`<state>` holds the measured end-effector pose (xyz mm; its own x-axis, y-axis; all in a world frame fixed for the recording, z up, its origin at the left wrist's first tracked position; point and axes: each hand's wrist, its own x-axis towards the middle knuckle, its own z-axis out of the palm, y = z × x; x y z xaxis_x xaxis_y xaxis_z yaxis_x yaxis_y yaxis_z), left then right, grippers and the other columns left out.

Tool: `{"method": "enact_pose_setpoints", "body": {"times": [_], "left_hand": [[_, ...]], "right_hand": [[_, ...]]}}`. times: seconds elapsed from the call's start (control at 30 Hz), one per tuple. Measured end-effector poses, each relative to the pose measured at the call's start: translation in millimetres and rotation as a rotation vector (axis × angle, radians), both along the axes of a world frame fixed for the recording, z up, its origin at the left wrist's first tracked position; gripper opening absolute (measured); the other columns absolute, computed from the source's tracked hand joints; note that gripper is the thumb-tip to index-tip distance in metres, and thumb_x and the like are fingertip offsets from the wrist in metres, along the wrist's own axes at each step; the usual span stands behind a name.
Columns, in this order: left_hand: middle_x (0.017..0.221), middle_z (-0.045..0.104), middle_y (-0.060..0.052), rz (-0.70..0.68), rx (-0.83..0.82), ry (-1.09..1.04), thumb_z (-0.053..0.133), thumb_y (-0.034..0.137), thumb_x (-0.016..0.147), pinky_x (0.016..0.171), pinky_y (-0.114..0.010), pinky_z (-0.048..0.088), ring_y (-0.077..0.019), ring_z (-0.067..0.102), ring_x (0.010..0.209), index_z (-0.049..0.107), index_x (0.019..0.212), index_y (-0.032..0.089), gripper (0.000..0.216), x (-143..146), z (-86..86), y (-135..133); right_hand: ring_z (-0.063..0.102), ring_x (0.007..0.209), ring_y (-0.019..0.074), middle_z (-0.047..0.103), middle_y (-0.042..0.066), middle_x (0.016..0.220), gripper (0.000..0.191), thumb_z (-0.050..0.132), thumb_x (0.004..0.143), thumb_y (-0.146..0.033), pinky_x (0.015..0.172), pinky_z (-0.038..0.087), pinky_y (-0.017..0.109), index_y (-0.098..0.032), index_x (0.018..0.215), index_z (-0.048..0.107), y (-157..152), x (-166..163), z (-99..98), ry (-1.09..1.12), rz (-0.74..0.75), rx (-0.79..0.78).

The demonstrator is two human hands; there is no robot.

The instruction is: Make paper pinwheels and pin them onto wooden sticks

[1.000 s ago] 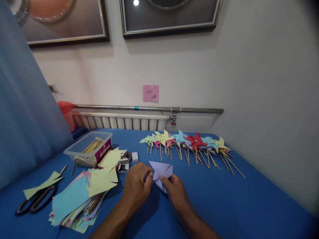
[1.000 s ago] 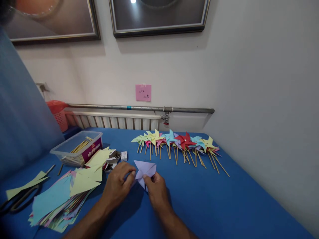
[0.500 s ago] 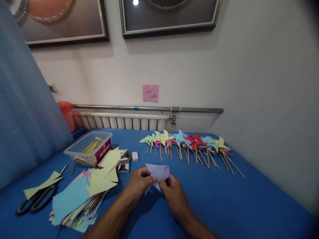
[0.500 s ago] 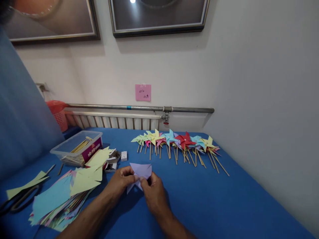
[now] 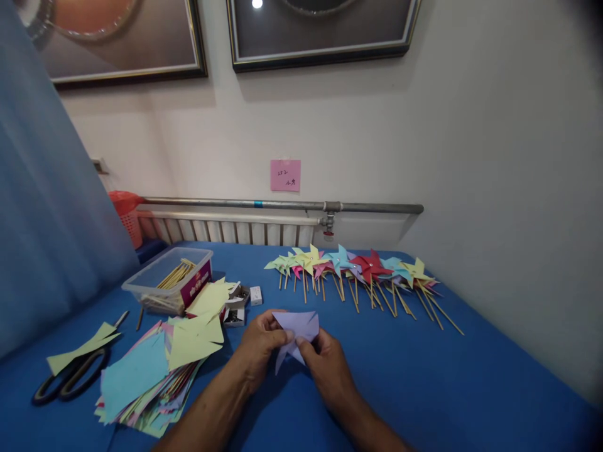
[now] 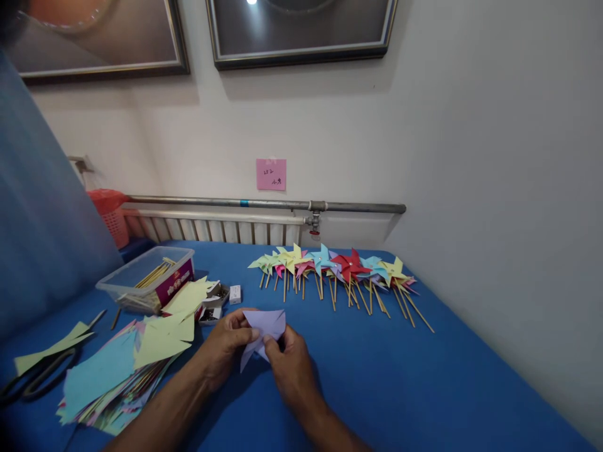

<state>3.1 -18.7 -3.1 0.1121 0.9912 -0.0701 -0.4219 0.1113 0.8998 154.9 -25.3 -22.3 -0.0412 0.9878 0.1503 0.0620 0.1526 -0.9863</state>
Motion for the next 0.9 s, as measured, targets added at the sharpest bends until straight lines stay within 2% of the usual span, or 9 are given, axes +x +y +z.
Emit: {"method": "enact_pose_setpoints", "body": {"times": [0.2, 0.3, 0.4, 0.53, 0.7, 0.83, 0.9], "left_hand": [[0.08, 0.077, -0.005, 0.022, 0.052, 0.107, 0.086, 0.017, 0.05, 0.063, -0.025, 0.048, -0.0158, 0.066, 0.066, 0.071, 0.1, 0.014, 0.052, -1.5, -18.5, 12.5], [0.072, 0.073, -0.001, 0.029, 0.074, 0.197, 0.083, 0.019, 0.052, 0.058, -0.023, 0.044, -0.0125, 0.059, 0.059, 0.071, 0.101, 0.014, 0.051, -3.0, -18.4, 13.5], [0.074, 0.072, -0.001, 0.032, 0.067, 0.296, 0.082, 0.021, 0.055, 0.058, -0.024, 0.044, -0.0134, 0.06, 0.06, 0.071, 0.108, 0.013, 0.055, -7.4, -11.5, 11.2], [0.087, 0.074, -0.003, 0.02, 0.148, 0.482, 0.078, 0.018, 0.061, 0.067, -0.026, 0.048, -0.0166, 0.065, 0.073, 0.072, 0.113, 0.014, 0.052, -16.2, 3.4, 4.6], [0.083, 0.07, 0.0, -0.038, 0.276, 0.752, 0.07, 0.012, 0.067, 0.072, -0.028, 0.048, -0.0169, 0.064, 0.075, 0.076, 0.111, 0.018, 0.045, -21.6, 16.4, -4.5], [0.103, 0.078, -0.006, 0.083, 0.447, 0.869, 0.07, 0.009, 0.067, 0.097, -0.037, 0.049, -0.0249, 0.069, 0.102, 0.077, 0.112, 0.02, 0.047, -25.2, 23.2, -7.0], [0.109, 0.079, -0.008, 0.122, 0.488, 0.861, 0.072, 0.01, 0.068, 0.103, -0.04, 0.048, -0.0273, 0.069, 0.11, 0.077, 0.113, 0.021, 0.047, -28.0, 25.8, -6.8]], "right_hand": [[0.078, 0.092, 0.0326, 0.085, 0.009, 0.094, 0.037, 0.07, 0.079, -0.041, 0.084, 0.061, 0.041, -0.019, 0.107, 0.082, 0.4, -0.3, -0.3, 0.035, 0.028, -0.015], [0.078, 0.094, 0.0322, 0.084, 0.009, 0.096, 0.039, 0.068, 0.08, -0.04, 0.087, 0.06, 0.041, -0.018, 0.11, 0.081, 0.6, 0.5, -1.2, 0.009, 0.04, -0.025], [0.077, 0.092, 0.0319, 0.084, 0.009, 0.096, 0.04, 0.066, 0.081, -0.04, 0.084, 0.059, 0.04, -0.017, 0.11, 0.081, -0.4, 1.6, -0.6, -0.034, 0.036, -0.023], [0.074, 0.085, 0.0274, 0.083, 0.007, 0.093, 0.031, 0.063, 0.085, -0.034, 0.08, 0.056, 0.035, -0.019, 0.106, 0.081, -5.7, 4.0, 5.4, -0.13, 0.067, 0.022], [0.069, 0.078, 0.0229, 0.081, 0.003, 0.085, 0.02, 0.064, 0.085, -0.029, 0.072, 0.05, 0.029, -0.022, 0.094, 0.08, -10.8, 7.3, 11.8, -0.244, 0.079, 0.105], [0.067, 0.075, 0.0222, 0.08, 0.003, 0.081, 0.017, 0.065, 0.085, -0.03, 0.071, 0.049, 0.028, -0.022, 0.09, 0.079, -8.9, 8.8, 10.4, -0.265, 0.05, 0.116], [0.067, 0.075, 0.0221, 0.08, 0.003, 0.081, 0.018, 0.065, 0.085, -0.03, 0.071, 0.049, 0.028, -0.022, 0.092, 0.079, -8.0, 9.1, 9.8, -0.249, 0.07, 0.119]]}}
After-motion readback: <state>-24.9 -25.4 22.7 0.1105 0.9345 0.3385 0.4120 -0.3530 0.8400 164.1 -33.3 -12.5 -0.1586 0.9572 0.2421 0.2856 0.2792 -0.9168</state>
